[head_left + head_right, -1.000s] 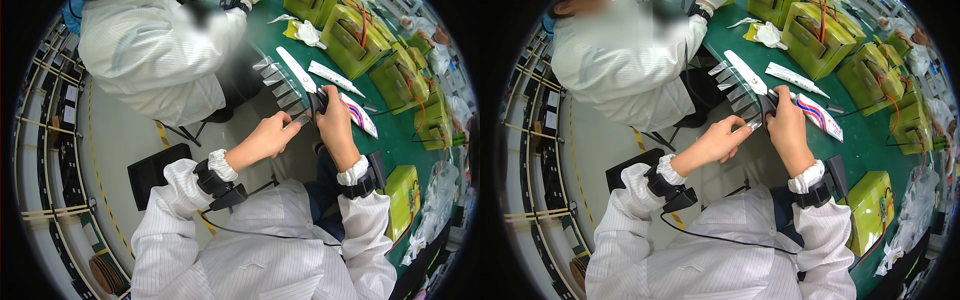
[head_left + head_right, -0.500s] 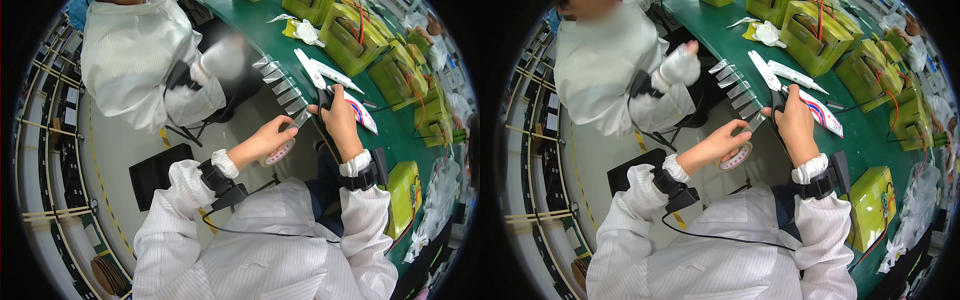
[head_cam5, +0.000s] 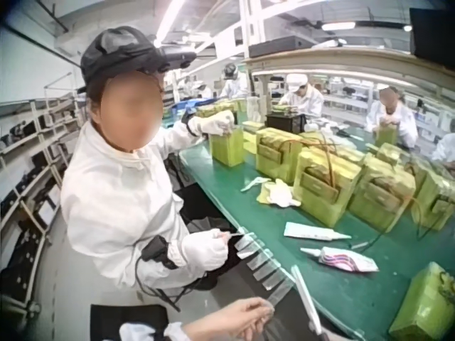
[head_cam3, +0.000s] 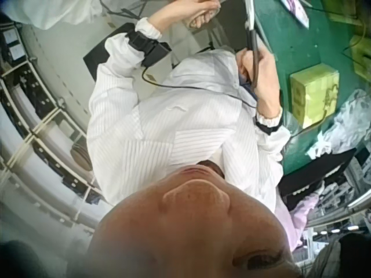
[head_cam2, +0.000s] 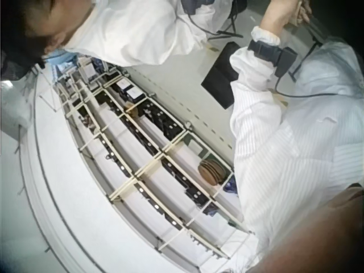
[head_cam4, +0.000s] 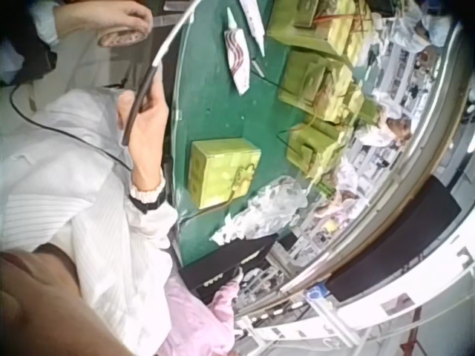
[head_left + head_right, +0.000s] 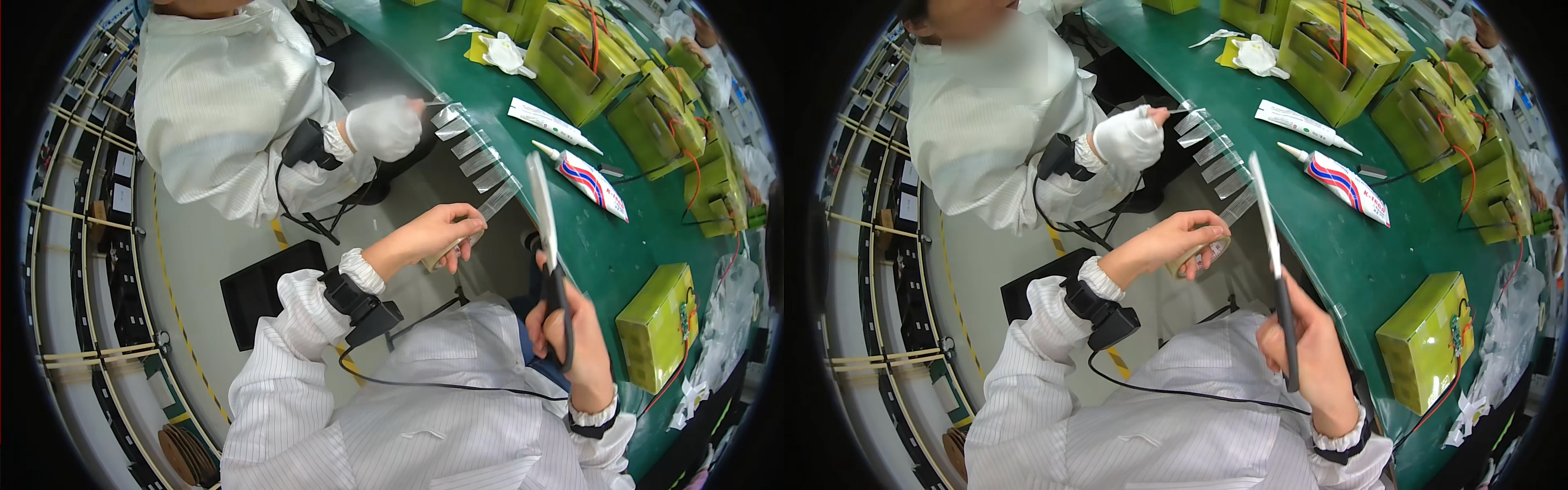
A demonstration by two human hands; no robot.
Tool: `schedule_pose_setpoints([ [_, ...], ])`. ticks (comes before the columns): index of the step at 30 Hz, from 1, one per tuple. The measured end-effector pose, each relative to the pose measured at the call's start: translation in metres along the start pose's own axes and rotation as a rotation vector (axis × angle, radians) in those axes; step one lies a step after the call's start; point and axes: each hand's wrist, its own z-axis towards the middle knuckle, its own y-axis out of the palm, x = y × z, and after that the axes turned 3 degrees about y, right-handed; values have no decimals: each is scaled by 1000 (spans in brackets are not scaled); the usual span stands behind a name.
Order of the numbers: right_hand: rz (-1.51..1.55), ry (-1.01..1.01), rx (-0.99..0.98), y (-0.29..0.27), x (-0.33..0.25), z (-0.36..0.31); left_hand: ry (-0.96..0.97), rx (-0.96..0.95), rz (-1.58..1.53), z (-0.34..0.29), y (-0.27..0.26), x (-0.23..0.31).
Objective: The person assembles multi-cell battery packs by cutting tape with scissors, applying adhesive from a tube with an adhesive dispenser, and securing wiring components to a wiring board.
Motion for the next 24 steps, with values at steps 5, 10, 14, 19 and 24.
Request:
schedule_pose_setpoints([
  [5, -117, 171, 24, -25, 23, -12, 1, 26, -58, 3, 1, -2],
  [10, -520, 62, -34, -39, 37, -7, 33, 83, -13, 5, 0, -4],
  [14, -564, 174, -76, -40, 25, 2, 16, 95, -5, 6, 1, -3],
  [19, -628, 242, -37, -35, 14, 21, 28, 111, -11, 4, 2, -1],
  [24, -641, 249, -62, -33, 2, 28, 43, 105, -2, 5, 1, -6],
])
